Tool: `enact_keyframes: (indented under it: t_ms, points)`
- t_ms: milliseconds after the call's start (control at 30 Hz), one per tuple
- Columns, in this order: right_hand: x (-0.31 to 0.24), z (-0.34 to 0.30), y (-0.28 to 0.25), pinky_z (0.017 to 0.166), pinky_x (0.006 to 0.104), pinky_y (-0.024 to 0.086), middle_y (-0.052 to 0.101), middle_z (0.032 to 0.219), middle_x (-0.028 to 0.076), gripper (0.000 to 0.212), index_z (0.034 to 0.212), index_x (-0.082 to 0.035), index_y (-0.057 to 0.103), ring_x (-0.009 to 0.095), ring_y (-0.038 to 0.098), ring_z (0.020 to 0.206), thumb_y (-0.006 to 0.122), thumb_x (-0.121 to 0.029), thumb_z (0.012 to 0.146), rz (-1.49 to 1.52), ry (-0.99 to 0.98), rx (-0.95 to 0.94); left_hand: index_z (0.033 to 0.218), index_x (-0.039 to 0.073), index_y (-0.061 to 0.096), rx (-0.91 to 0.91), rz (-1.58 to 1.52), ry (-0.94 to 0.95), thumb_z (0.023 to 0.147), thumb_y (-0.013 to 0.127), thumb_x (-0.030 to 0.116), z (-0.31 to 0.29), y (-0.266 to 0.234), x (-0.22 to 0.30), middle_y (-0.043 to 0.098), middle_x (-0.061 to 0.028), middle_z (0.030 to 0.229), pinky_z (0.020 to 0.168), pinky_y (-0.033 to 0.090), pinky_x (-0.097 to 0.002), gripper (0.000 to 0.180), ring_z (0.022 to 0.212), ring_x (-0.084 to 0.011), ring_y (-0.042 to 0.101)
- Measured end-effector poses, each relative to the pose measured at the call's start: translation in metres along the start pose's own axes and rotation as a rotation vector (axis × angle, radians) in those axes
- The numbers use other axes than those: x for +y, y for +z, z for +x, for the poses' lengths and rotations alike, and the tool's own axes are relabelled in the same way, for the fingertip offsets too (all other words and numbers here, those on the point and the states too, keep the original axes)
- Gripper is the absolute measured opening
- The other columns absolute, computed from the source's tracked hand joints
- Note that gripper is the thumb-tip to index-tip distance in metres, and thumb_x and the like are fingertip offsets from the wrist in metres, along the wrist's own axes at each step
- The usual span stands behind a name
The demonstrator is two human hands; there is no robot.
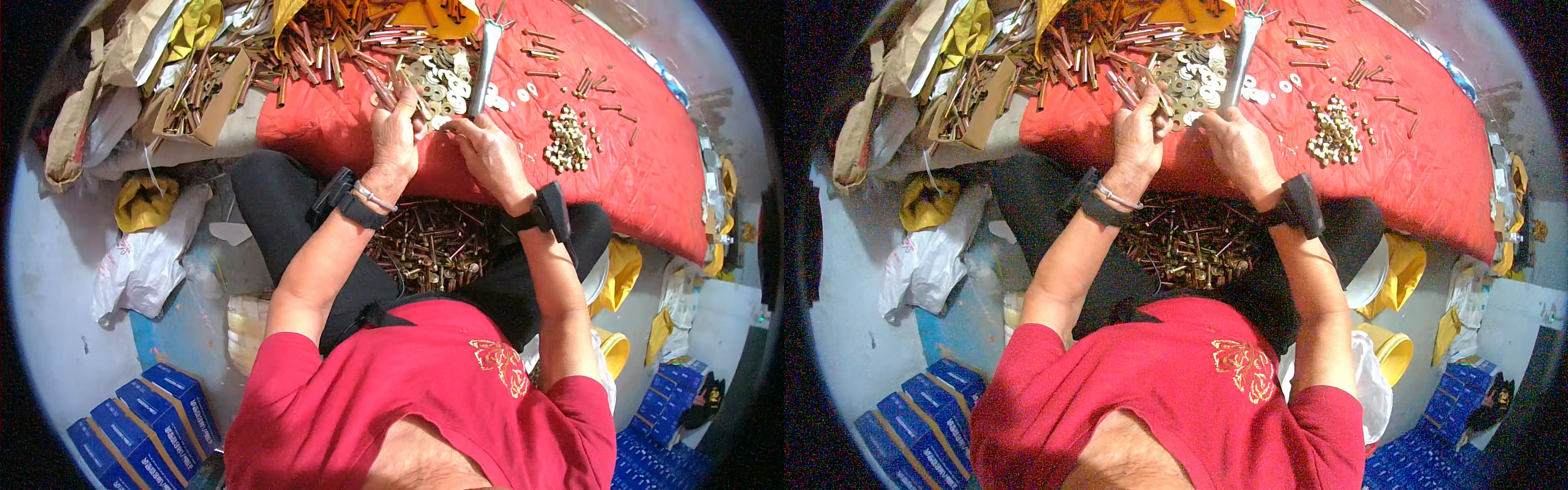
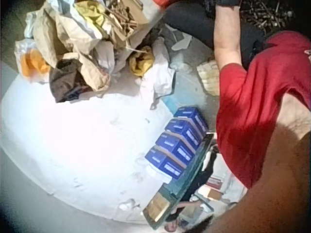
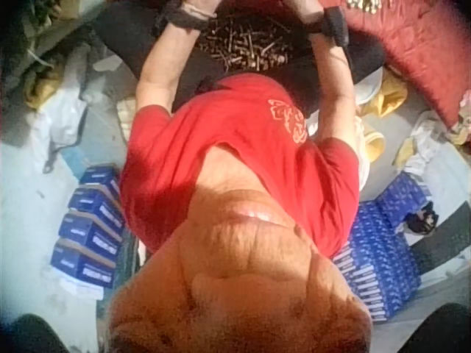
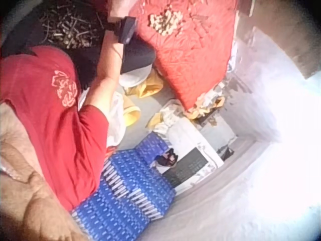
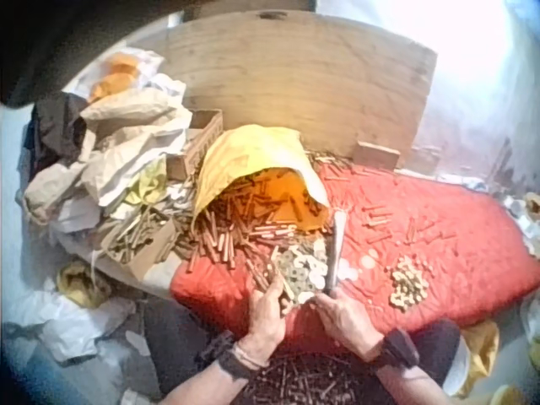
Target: Assembling bolts by adding washers and nuts to them manually.
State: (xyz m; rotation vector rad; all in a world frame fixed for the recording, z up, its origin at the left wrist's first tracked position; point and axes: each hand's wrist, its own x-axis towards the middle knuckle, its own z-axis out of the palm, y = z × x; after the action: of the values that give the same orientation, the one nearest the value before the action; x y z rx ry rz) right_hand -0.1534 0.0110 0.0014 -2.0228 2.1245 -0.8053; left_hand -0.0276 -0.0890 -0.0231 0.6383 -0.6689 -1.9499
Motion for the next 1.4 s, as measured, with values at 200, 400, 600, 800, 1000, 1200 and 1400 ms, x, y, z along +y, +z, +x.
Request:
enact_keyframes:
  t_ms: [200, 400, 600, 800, 1000, 1200, 1400]
  points:
    - [0.006, -0.003, -0.004, 0.057, 0.0414, 0.051, 0.060, 0.075, 0.013, 0.009, 0.086, -0.008, 0.060, 0.032, 0.063, 0.069, 0.054, -0.011, 0.080, -0.415, 0.075, -0.109, 0.091, 0.002, 0.057, -0.009, -0.027, -0.032, 0.090, 0.059, 0.019, 0.003, -0.009, 0.001, 0.047, 0.0011, 0.062, 0.039, 0.031, -0.0182, 0.017, 0.048, -0.0048, 0.040]
    - [0.032, 0.042, -0.013, 0.054, 0.0392, 0.052, 0.063, 0.066, 0.013, 0.009, 0.070, -0.008, 0.066, 0.029, 0.065, 0.063, 0.060, -0.014, 0.071, -0.534, -0.063, -0.294, 0.090, 0.003, 0.059, -0.171, -0.117, -0.128, 0.089, 0.060, 0.018, 0.007, -0.014, -0.002, 0.054, -0.0012, 0.068, 0.039, 0.032, -0.0170, 0.015, 0.048, -0.0041, 0.043]
    - [0.018, 0.051, -0.024, 0.065, 0.0420, 0.052, 0.065, 0.080, 0.010, 0.019, 0.092, -0.015, 0.066, 0.030, 0.064, 0.078, 0.064, -0.020, 0.074, -0.522, -0.086, -0.547, 0.101, -0.001, 0.060, -0.245, -0.144, -0.223, 0.093, 0.053, 0.016, 0.004, -0.017, 0.007, 0.064, -0.0094, 0.082, 0.039, 0.031, -0.0157, 0.020, 0.046, -0.0027, 0.038]
    - [0.029, 0.001, -0.030, 0.055, 0.0340, 0.046, 0.061, 0.069, 0.009, 0.018, 0.100, -0.009, 0.061, 0.024, 0.060, 0.060, 0.060, -0.014, 0.083, -0.135, 0.108, -0.261, 0.101, -0.002, 0.058, -0.370, -0.150, -0.386, 0.094, 0.050, 0.027, 0.002, -0.018, 0.009, 0.053, 0.0008, 0.067, 0.036, 0.023, -0.0145, 0.031, 0.041, -0.0021, 0.031]
    - [-0.002, -0.005, -0.058, 0.058, 0.0192, 0.041, 0.057, 0.074, -0.003, 0.016, 0.103, -0.004, 0.062, 0.004, 0.050, 0.065, 0.060, -0.011, 0.088, 0.730, 0.338, -0.039, 0.101, -0.004, 0.057, -0.525, -0.007, -0.590, 0.095, 0.047, 0.027, -0.007, -0.020, 0.021, 0.040, 0.0068, 0.057, 0.033, 0.021, -0.0140, 0.033, 0.039, -0.0001, 0.029]
    - [-0.004, -0.006, -0.060, 0.059, 0.0192, 0.042, 0.057, 0.075, -0.004, 0.016, 0.102, -0.004, 0.063, 0.005, 0.051, 0.065, 0.061, -0.008, 0.087, 0.758, 0.236, -0.142, 0.102, -0.003, 0.060, -0.555, 0.143, -0.607, 0.094, 0.049, 0.025, -0.010, -0.011, 0.023, 0.039, 0.0082, 0.056, 0.036, 0.023, -0.0133, 0.031, 0.041, 0.0007, 0.030]
    - [0.002, -0.004, -0.064, 0.059, 0.0198, 0.042, 0.057, 0.072, -0.004, 0.018, 0.103, -0.006, 0.065, 0.003, 0.050, 0.064, 0.062, -0.007, 0.085, 0.667, 0.248, -0.021, 0.099, -0.001, 0.060, -0.535, 0.108, -0.604, 0.092, 0.053, 0.022, -0.012, -0.013, 0.032, 0.041, 0.0082, 0.057, 0.036, 0.022, -0.0141, 0.025, 0.042, 0.0008, 0.031]
